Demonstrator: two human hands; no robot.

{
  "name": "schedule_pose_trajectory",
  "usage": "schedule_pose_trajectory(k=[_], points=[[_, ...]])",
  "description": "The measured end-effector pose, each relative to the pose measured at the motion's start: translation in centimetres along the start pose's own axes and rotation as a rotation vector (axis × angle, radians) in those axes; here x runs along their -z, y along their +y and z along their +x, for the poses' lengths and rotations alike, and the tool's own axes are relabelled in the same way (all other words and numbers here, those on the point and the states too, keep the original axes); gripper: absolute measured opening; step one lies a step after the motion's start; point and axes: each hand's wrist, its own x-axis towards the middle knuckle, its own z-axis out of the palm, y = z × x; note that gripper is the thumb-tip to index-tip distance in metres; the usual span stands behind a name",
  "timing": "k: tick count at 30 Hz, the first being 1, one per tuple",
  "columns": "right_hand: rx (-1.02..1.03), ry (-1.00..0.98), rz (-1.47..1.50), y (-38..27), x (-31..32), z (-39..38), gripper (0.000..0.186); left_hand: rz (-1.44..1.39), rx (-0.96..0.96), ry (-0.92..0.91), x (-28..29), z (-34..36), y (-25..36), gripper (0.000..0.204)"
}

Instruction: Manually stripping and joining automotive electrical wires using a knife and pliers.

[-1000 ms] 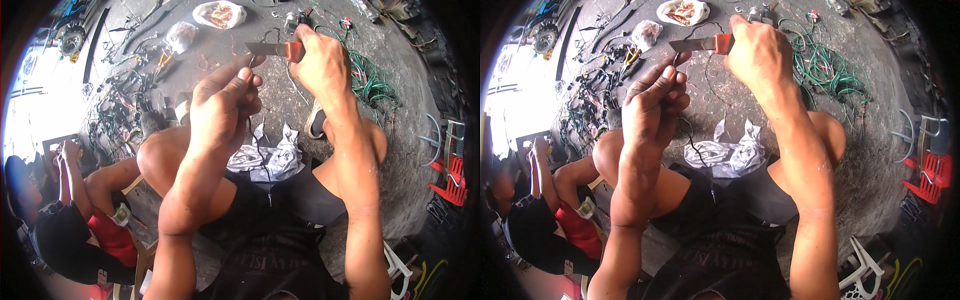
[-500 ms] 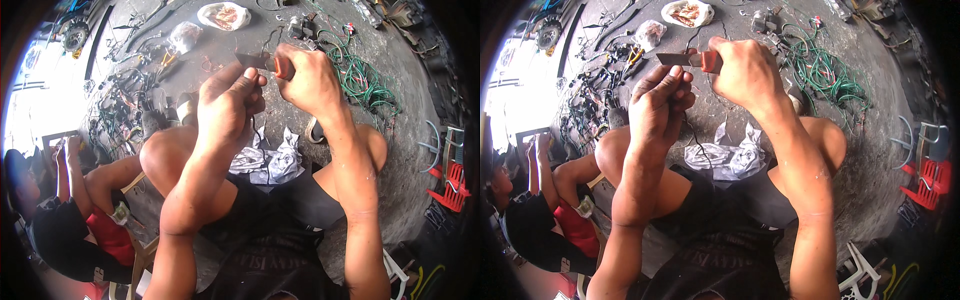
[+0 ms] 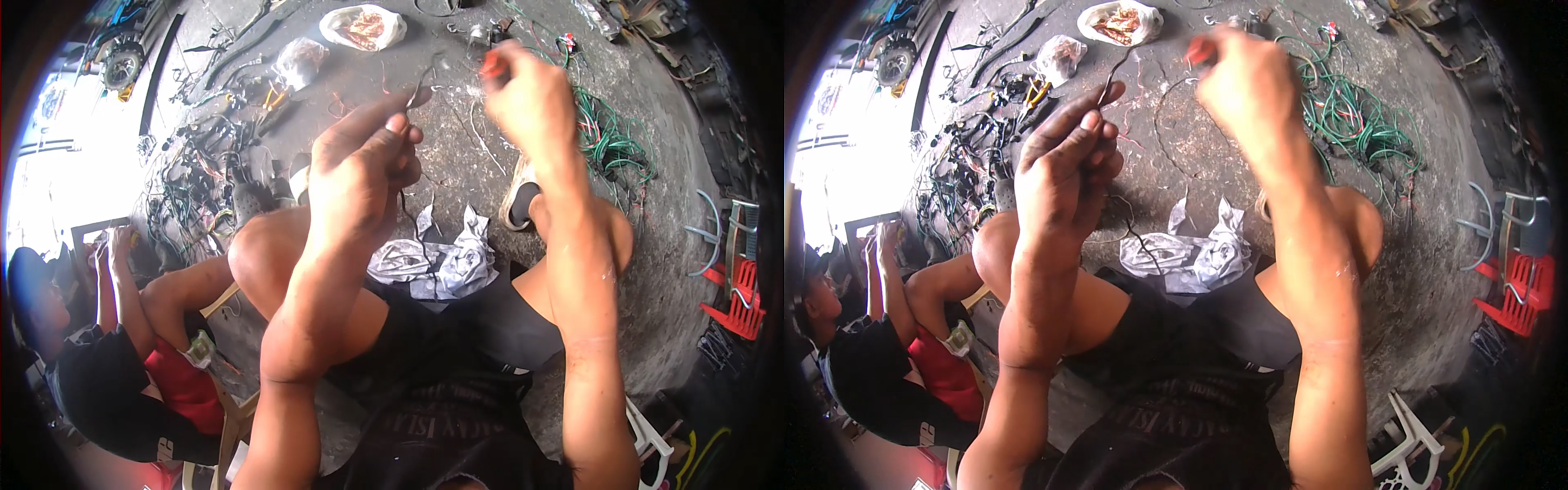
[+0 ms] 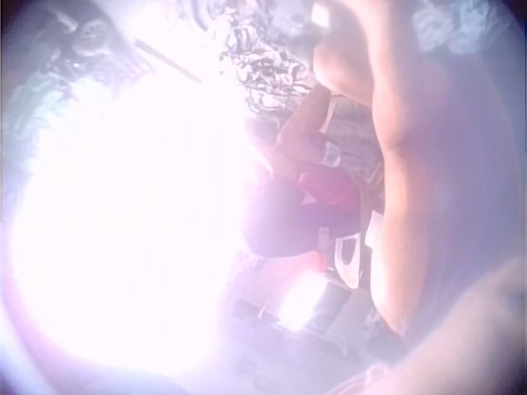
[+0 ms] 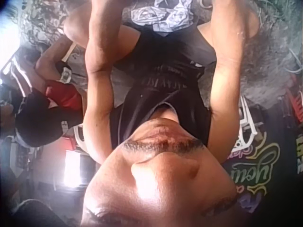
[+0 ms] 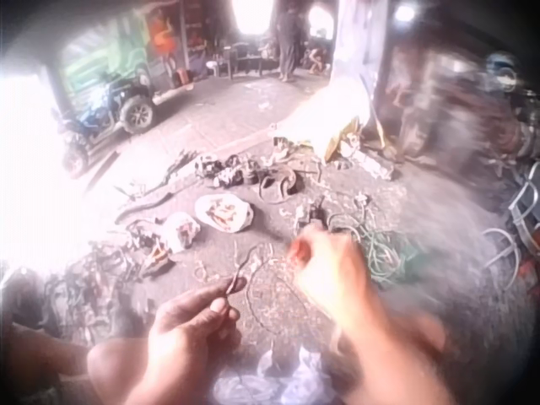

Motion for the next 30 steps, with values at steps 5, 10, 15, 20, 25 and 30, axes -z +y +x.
schedule_pose_trajectory(k=[5, 10, 15, 20, 25, 30], points=[[0.003, 0.135, -0.111, 3.1, 3.6, 1.4, 0.019, -0.037, 0.04, -0.002, 1.2, 0.0, 0.7, 0.033], [0.267, -0.174, 0.152, -1.3, 2.7, -1.6, 0.019, -0.004, 0.06, -0.015, 1.1, 0.1, 0.6, 0.035], [0.356, -0.18, 0.196, -2.3, 0.8, -2.2, 0.015, -0.016, -0.017, -0.049, 0.5, 0.2, -0.2, 0.025], [0.318, -0.243, 0.206, -2.7, 1.2, -1.9, 0.013, 0.074, -0.041, -0.036, 0.2, 0.1, -0.6, 0.021], [0.321, -0.202, 0.184, -2.4, 0.8, -2.0, 0.013, 0.136, -0.088, -0.044, 0.4, 0.0, -0.8, 0.017], [0.295, -0.273, 0.174, -2.8, 1.5, -2.0, 0.013, 0.374, -0.188, 0.035, -0.1, 0.0, -0.7, 0.014]])
